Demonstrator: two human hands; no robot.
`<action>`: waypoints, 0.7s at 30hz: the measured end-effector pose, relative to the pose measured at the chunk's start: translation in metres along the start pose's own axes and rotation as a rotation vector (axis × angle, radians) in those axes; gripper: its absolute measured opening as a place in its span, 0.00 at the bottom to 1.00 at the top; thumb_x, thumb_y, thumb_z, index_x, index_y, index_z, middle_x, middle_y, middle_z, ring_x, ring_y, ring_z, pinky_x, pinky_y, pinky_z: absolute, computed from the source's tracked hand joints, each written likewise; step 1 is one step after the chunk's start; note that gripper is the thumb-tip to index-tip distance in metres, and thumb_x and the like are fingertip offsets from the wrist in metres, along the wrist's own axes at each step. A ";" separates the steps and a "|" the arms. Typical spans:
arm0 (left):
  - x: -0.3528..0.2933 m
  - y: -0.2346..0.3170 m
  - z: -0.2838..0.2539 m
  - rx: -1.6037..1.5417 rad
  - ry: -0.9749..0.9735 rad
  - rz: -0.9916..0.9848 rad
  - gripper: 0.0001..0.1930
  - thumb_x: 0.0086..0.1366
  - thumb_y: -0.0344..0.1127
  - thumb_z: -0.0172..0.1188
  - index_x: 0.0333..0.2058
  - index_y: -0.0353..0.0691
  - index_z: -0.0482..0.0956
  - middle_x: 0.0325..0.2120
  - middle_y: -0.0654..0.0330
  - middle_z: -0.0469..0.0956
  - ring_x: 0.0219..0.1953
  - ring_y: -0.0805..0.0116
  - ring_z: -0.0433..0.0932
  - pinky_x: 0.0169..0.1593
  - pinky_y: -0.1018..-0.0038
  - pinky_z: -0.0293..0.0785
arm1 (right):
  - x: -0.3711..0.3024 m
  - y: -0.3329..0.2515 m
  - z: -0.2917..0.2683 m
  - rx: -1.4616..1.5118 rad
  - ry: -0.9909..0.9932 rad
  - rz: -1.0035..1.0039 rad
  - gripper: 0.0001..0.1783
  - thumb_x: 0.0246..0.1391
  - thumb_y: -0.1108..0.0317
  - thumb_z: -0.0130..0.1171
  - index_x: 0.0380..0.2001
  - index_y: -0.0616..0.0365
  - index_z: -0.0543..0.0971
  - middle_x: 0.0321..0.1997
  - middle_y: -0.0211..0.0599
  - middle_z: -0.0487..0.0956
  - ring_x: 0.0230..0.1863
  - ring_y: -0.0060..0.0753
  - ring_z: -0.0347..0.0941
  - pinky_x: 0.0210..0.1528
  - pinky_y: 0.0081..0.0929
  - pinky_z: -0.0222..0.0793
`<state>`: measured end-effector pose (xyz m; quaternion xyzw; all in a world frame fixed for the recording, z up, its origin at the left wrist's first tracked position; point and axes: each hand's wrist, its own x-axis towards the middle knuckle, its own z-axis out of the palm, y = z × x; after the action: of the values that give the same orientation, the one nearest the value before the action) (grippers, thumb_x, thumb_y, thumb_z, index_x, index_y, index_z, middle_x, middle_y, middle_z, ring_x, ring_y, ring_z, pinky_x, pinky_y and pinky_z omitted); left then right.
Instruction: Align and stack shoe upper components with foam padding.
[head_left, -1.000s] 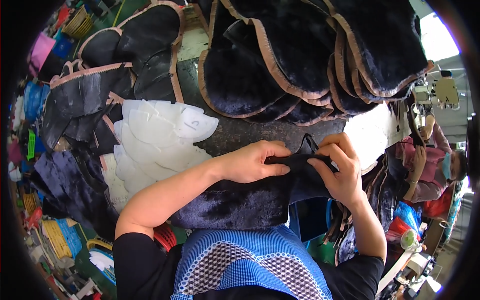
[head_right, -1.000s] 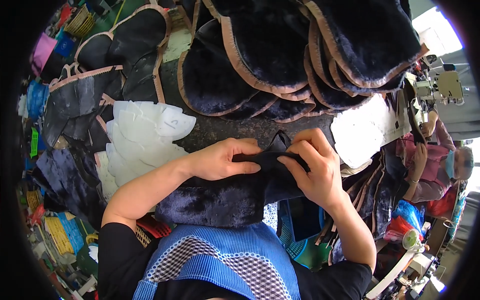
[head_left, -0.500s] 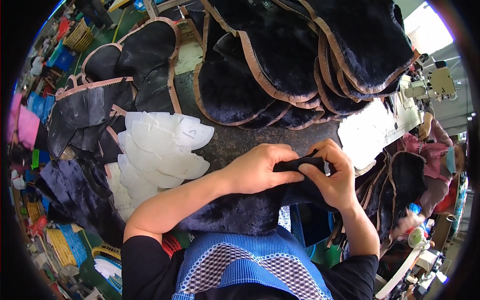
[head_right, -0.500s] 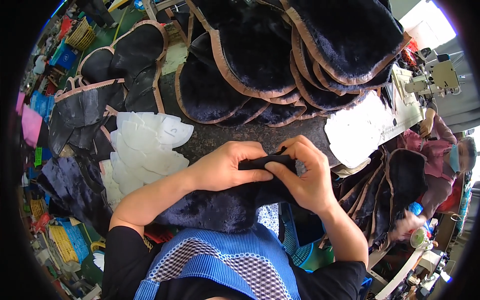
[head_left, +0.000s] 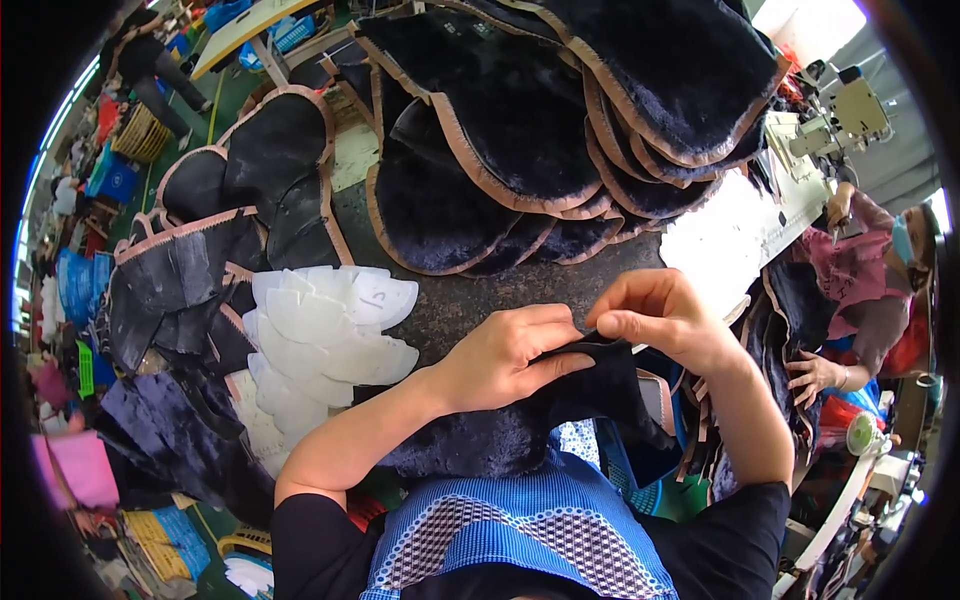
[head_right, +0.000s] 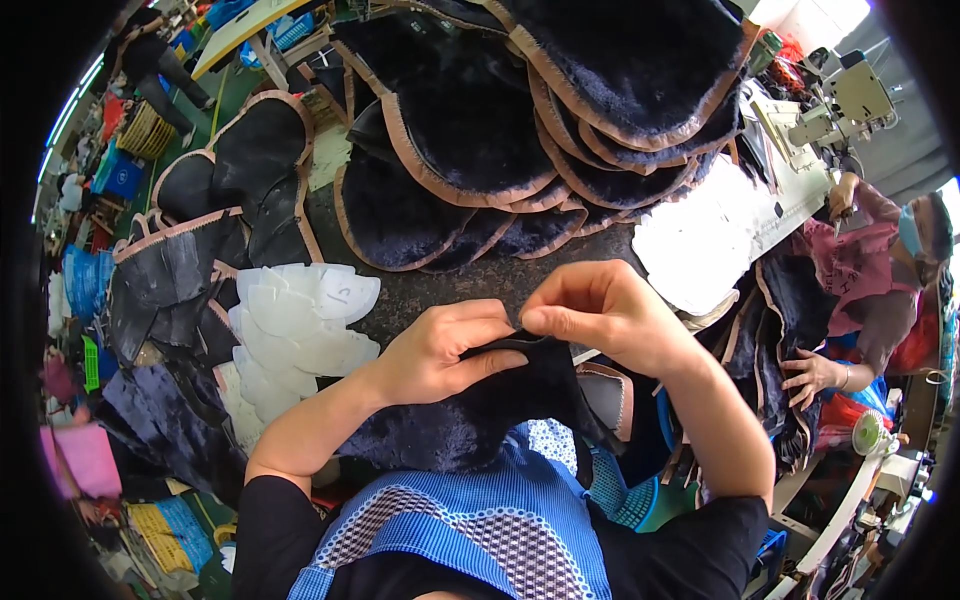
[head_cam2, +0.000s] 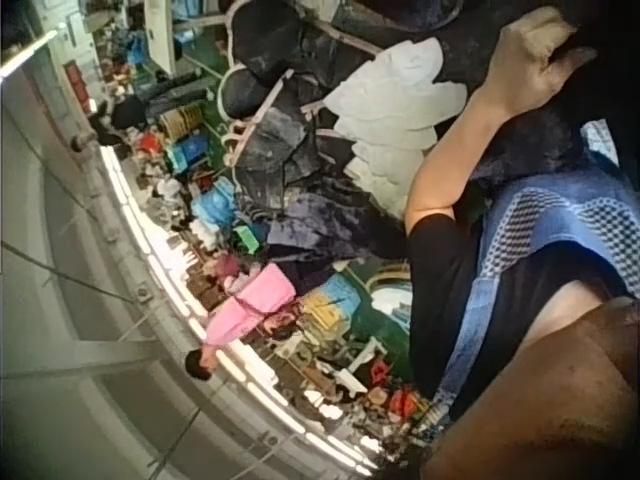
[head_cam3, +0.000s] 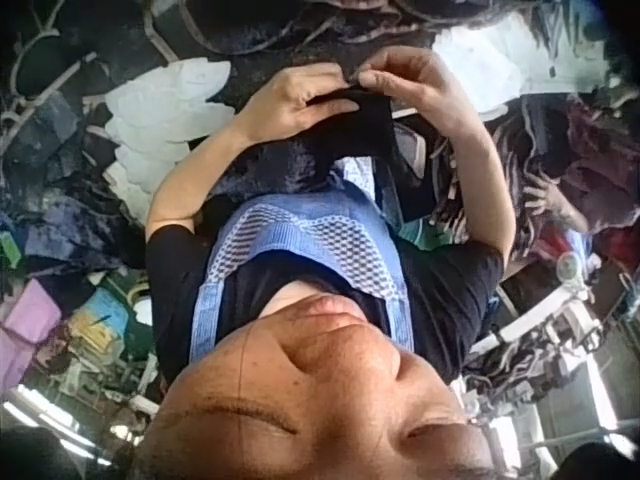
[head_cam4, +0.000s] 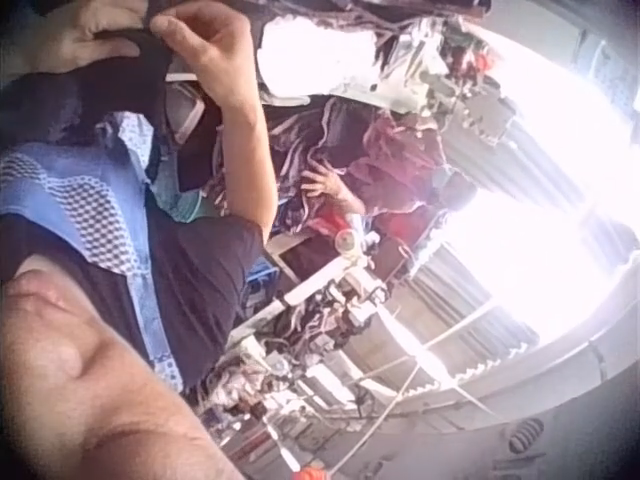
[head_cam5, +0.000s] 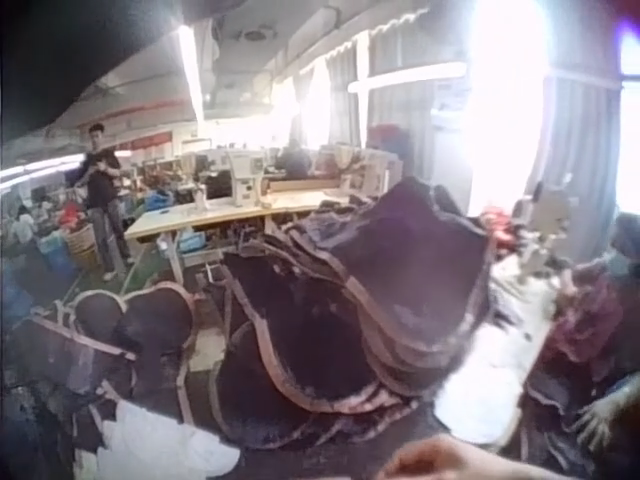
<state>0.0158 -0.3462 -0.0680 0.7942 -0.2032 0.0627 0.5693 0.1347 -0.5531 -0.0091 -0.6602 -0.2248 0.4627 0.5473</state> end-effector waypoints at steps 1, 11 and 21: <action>-0.001 0.000 -0.001 -0.013 -0.016 0.000 0.09 0.66 0.34 0.66 0.37 0.33 0.81 0.29 0.54 0.73 0.31 0.54 0.76 0.34 0.62 0.72 | 0.000 0.002 -0.007 -0.103 -0.034 0.009 0.09 0.62 0.68 0.68 0.39 0.65 0.86 0.32 0.26 0.83 0.32 0.12 0.74 0.35 0.15 0.71; -0.007 -0.008 -0.007 -0.336 -0.057 -0.124 0.13 0.71 0.38 0.64 0.33 0.32 0.80 0.26 0.57 0.72 0.29 0.69 0.72 0.33 0.70 0.68 | 0.000 -0.012 0.000 -0.483 -0.090 -0.246 0.07 0.55 0.76 0.67 0.36 0.66 0.82 0.30 0.36 0.82 0.30 0.21 0.77 0.33 0.24 0.73; 0.004 0.007 0.001 -0.119 0.193 -0.160 0.13 0.71 0.38 0.64 0.33 0.32 0.81 0.24 0.55 0.77 0.25 0.66 0.75 0.31 0.69 0.70 | -0.006 -0.012 0.019 -0.688 0.104 -0.408 0.23 0.44 0.81 0.63 0.48 0.65 0.80 0.35 0.41 0.78 0.37 0.39 0.79 0.41 0.32 0.76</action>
<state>0.0166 -0.3499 -0.0609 0.7631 -0.0869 0.0810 0.6352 0.1178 -0.5448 0.0047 -0.7693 -0.4650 0.2083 0.3855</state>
